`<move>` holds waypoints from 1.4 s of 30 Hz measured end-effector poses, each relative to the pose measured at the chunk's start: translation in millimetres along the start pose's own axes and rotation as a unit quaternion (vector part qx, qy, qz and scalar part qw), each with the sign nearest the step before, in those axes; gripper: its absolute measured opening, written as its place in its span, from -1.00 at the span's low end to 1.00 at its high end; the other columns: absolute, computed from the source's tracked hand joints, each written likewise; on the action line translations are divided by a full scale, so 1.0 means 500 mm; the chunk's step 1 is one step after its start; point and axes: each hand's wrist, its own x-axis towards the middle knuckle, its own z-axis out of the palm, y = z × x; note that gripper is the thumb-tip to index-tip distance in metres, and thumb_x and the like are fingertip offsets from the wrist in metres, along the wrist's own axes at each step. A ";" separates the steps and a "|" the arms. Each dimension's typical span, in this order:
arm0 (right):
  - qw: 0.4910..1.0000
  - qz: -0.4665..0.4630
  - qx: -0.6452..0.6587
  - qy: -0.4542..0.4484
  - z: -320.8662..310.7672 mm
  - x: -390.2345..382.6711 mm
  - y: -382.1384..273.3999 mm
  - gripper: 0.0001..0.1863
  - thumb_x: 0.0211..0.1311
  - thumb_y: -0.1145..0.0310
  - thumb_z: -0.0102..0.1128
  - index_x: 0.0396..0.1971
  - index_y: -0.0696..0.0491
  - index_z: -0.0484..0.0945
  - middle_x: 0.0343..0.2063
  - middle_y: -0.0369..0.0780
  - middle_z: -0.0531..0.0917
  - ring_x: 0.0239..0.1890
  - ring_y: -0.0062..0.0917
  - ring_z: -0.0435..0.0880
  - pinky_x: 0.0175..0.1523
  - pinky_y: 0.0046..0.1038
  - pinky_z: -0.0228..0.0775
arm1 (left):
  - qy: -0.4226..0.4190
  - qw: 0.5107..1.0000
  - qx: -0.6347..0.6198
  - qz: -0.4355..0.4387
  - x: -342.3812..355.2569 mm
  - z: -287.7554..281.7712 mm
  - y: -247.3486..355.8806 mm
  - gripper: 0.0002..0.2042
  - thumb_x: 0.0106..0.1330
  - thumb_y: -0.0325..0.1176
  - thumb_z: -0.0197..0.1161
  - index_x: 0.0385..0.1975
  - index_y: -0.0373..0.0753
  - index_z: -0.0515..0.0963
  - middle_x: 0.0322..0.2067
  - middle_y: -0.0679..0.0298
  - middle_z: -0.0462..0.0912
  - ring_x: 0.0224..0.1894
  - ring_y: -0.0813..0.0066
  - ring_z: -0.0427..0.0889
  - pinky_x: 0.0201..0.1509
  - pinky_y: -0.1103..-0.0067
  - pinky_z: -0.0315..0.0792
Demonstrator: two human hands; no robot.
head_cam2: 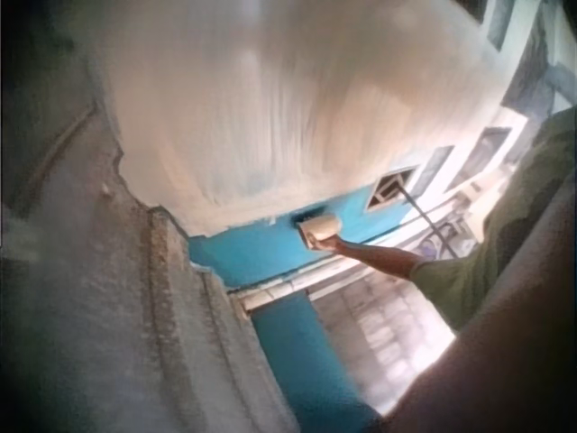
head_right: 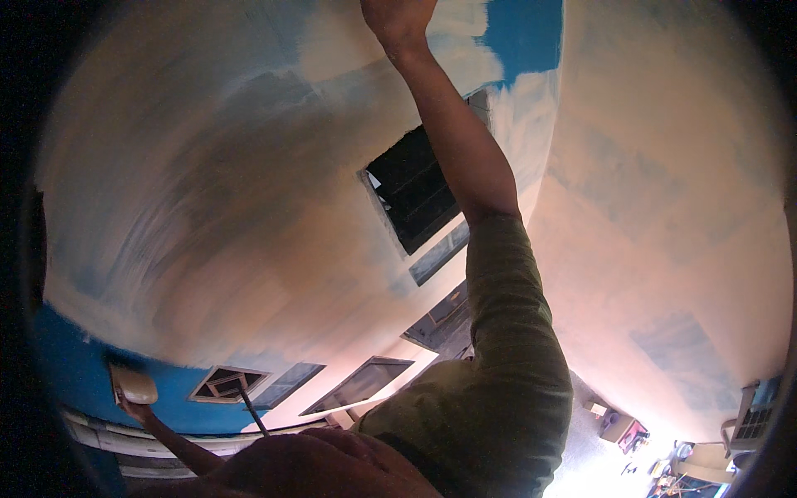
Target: The person paints a blue ceiling white using a paintbrush and a small container. They repeatedly dip the brush into the container and apply white paint to the ceiling surface in broad strokes.
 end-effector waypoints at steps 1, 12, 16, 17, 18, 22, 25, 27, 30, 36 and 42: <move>0.998 0.017 0.061 -0.017 0.002 0.008 0.011 -0.92 -0.04 0.55 0.17 -0.55 0.28 0.55 -0.63 -0.30 0.58 -0.57 -0.65 0.49 -0.44 -0.58 0.36 | 0.000 1.000 -0.001 -0.005 0.003 0.015 -0.011 -0.56 0.11 -0.21 0.16 -0.03 -0.26 0.34 -0.05 0.13 0.38 -0.05 0.23 0.40 -0.05 0.30 0.40; 0.692 -0.077 -0.706 0.133 -0.441 0.234 0.368 -0.53 -0.18 -0.10 0.19 -0.74 0.08 0.58 -0.71 -0.16 0.59 -0.65 -0.31 0.59 -0.54 -0.33 0.39 | 0.027 0.999 0.001 0.030 0.019 0.030 -0.065 -0.57 0.10 -0.17 0.14 -0.05 -0.26 0.35 -0.07 0.14 0.38 -0.08 0.27 0.40 -0.05 0.31 0.39; 0.749 -0.217 -0.618 0.094 -0.246 0.166 0.310 -0.68 -0.13 0.10 0.18 -0.76 0.06 0.57 -0.78 -0.19 0.54 -0.70 -0.30 0.55 -0.57 -0.34 0.36 | -0.008 0.999 -0.030 0.012 -0.008 0.076 -0.040 -0.57 0.09 -0.17 0.14 -0.06 -0.25 0.37 -0.07 0.14 0.39 -0.07 0.25 0.41 -0.06 0.30 0.39; 0.895 -0.125 -0.425 0.057 -0.119 0.108 0.188 -0.86 -0.14 0.46 0.17 -0.68 0.23 0.52 -0.67 -0.11 0.59 -0.60 -0.38 0.57 -0.46 -0.39 0.39 | 0.012 1.000 -0.016 0.011 -0.023 0.039 -0.014 -0.57 0.09 -0.18 0.14 -0.05 -0.24 0.37 -0.06 0.14 0.38 -0.06 0.24 0.41 -0.06 0.29 0.40; 0.914 -0.198 -0.337 0.104 -0.089 0.106 0.164 -0.83 -0.13 0.41 0.19 -0.69 0.22 0.52 -0.66 -0.01 0.56 -0.57 -0.26 0.58 -0.44 -0.34 0.38 | 0.013 1.000 -0.019 0.009 -0.014 0.041 -0.014 -0.57 0.09 -0.18 0.14 -0.05 -0.24 0.37 -0.06 0.14 0.38 -0.06 0.23 0.41 -0.06 0.28 0.40; 0.994 0.001 0.110 -0.007 0.036 0.067 0.010 -0.91 -0.09 0.54 0.20 -0.53 0.21 0.52 -0.61 -0.31 0.55 -0.60 -0.63 0.46 -0.47 -0.55 0.34 | -0.012 1.000 0.004 -0.001 -0.014 0.047 -0.010 -0.57 0.08 -0.20 0.15 -0.05 -0.24 0.37 -0.05 0.15 0.40 -0.06 0.21 0.42 -0.07 0.26 0.41; 0.998 -0.010 0.055 -0.038 -0.063 0.132 0.199 -0.94 -0.06 0.52 0.10 -0.54 0.18 0.51 -0.60 -0.30 0.52 -0.60 -0.64 0.44 -0.51 -0.56 0.33 | -0.003 0.999 -0.033 -0.010 0.012 0.024 -0.038 -0.57 0.07 -0.20 0.17 -0.06 -0.24 0.37 -0.06 0.14 0.39 -0.06 0.21 0.41 -0.06 0.25 0.41; 0.996 -0.013 0.086 0.009 -0.176 0.185 0.302 -0.87 -0.09 0.42 0.13 -0.65 0.18 0.48 -0.69 -0.25 0.53 -0.69 -0.53 0.45 -0.54 -0.43 0.32 | 0.000 0.999 -0.005 0.036 0.026 -0.019 -0.050 -0.56 0.07 -0.20 0.19 -0.06 -0.24 0.35 -0.05 0.14 0.38 -0.05 0.21 0.40 -0.06 0.25 0.41; 0.856 -0.100 -0.473 0.180 -0.362 0.243 0.327 -0.51 -0.13 -0.04 0.21 -0.79 0.15 0.56 -0.74 -0.15 0.58 -0.64 -0.36 0.61 -0.50 -0.31 0.41 | 0.020 1.000 -0.017 0.006 -0.018 0.042 -0.031 -0.53 0.08 -0.19 0.18 -0.03 -0.24 0.29 -0.02 0.13 0.34 -0.02 0.20 0.37 -0.04 0.25 0.40; 0.715 -0.196 -0.671 0.004 -0.329 0.246 0.309 -0.51 -0.10 -0.03 0.21 -0.60 0.21 0.57 -0.65 -0.12 0.59 -0.58 -0.36 0.61 -0.52 -0.38 0.44 | -0.007 1.000 -0.012 0.000 -0.007 0.070 -0.048 -0.53 0.08 -0.18 0.15 -0.02 -0.22 0.30 -0.02 0.12 0.34 -0.02 0.20 0.38 -0.02 0.24 0.38; 0.992 -0.117 -0.021 -0.028 0.013 0.070 0.027 -0.87 0.00 0.47 0.13 -0.50 0.24 0.56 -0.56 -0.25 0.60 -0.54 -0.61 0.52 -0.42 -0.50 0.43 | 0.011 0.999 -0.041 -0.014 -0.007 0.050 -0.046 -0.53 0.08 -0.21 0.14 0.01 -0.22 0.30 0.00 0.12 0.33 -0.01 0.20 0.36 0.00 0.25 0.36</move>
